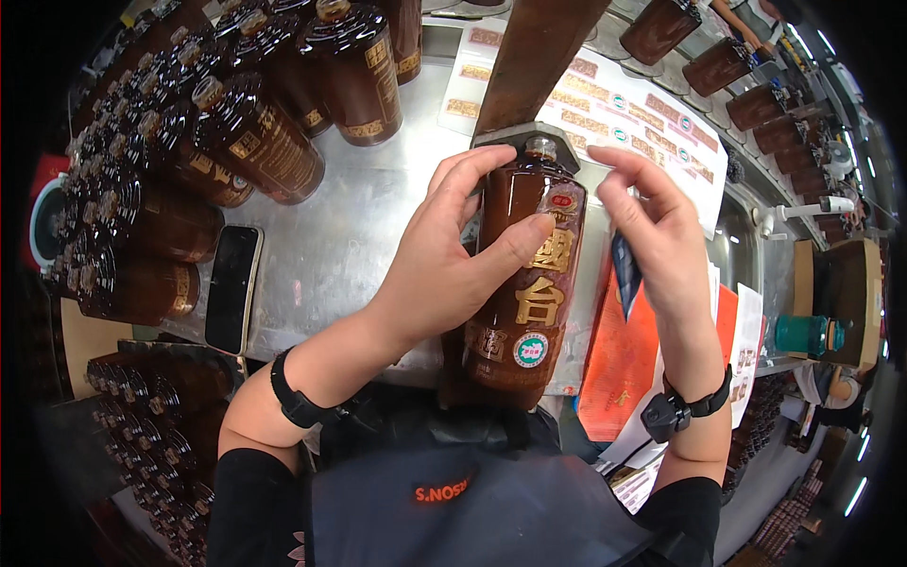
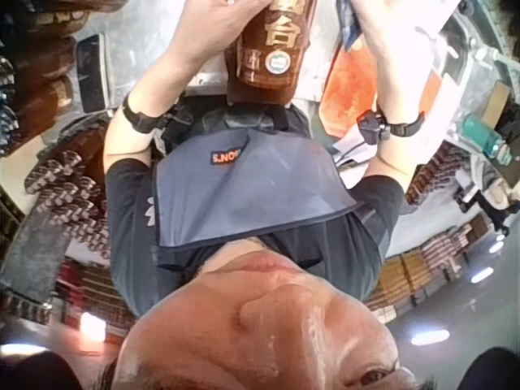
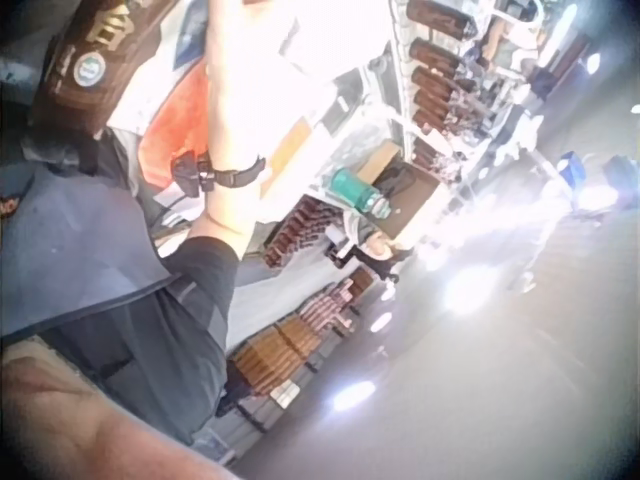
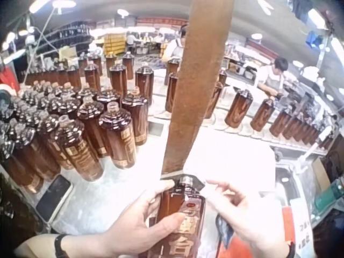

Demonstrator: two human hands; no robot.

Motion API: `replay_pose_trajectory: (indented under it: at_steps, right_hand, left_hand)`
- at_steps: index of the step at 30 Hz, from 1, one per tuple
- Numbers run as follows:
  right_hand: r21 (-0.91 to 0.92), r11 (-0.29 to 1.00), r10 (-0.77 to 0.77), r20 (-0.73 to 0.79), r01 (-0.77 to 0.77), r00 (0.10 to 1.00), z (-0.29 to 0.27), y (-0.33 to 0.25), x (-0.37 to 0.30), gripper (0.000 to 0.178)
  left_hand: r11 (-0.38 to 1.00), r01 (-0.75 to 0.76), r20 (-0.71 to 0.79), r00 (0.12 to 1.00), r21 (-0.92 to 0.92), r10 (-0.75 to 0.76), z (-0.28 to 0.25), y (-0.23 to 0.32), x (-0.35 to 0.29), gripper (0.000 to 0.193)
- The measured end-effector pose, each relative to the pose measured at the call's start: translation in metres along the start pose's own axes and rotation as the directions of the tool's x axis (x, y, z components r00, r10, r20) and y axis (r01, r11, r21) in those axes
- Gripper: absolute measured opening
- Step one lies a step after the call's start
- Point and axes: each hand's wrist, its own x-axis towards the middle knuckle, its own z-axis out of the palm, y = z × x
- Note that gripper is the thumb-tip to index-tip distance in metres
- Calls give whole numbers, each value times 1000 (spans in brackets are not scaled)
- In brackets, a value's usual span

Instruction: Manual application of gold-colored decorative labels and seals to brown liquid bottles on a factory assembly line using a squeegee-like tool.

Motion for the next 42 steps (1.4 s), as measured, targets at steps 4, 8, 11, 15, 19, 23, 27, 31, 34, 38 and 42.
replay_pose_trajectory:
  at_steps: [4, 8, 11, 15, 19, 23, 27, 31, 34, 38, 42]
  right_hand:
    - [94, 996, -4, 9, 3, 1000, 10, 7, -5, 38]
    - [104, 995, 8, 19, -10, 1000, 10, 7, -4, 36]
    - [147, 989, 26, 27, -30, 999, 11, 5, -2, 33]
    - [135, 990, 24, 30, -27, 999, 12, 7, 1, 31]
    - [198, 976, 79, 43, -86, 996, 12, 5, 0, 33]
    - [206, 975, 60, 91, -78, 994, 11, 9, 0, 34]
    - [220, 971, 74, 99, -94, 992, 11, 8, -2, 34]
    - [233, 966, 81, 123, -109, 989, 10, 7, -2, 35]
    - [157, 987, 28, 111, -46, 993, 6, 15, 1, 31]
    - [303, 947, 132, -61, -108, 989, -33, 18, 20, 37]
    - [223, 973, -46, -67, 60, 997, -10, -9, 11, 35]
  left_hand:
    - [963, 126, -13, 991, -240, -133, 7, 2, 5, 53]
    - [922, 175, -12, 982, -344, -190, 10, 11, 7, 45]
    - [956, 125, -42, 989, -267, -141, 11, 9, 12, 42]
    - [944, 190, -35, 978, -269, -206, 12, 9, 16, 42]
    - [891, 226, -14, 968, -395, -252, 13, 12, 16, 39]
    - [938, 187, -42, 977, -291, -208, 11, 5, 16, 38]
    - [924, 206, -26, 974, -321, -226, 12, 5, 15, 39]
    - [937, 197, -36, 976, -290, -217, 13, 4, 15, 38]
    - [945, 207, -38, 974, -253, -223, 12, 4, 14, 41]
    - [911, 290, 42, 956, -294, -291, 9, 8, 12, 50]
    - [890, 350, 85, 936, -293, -340, -2, 6, 3, 59]
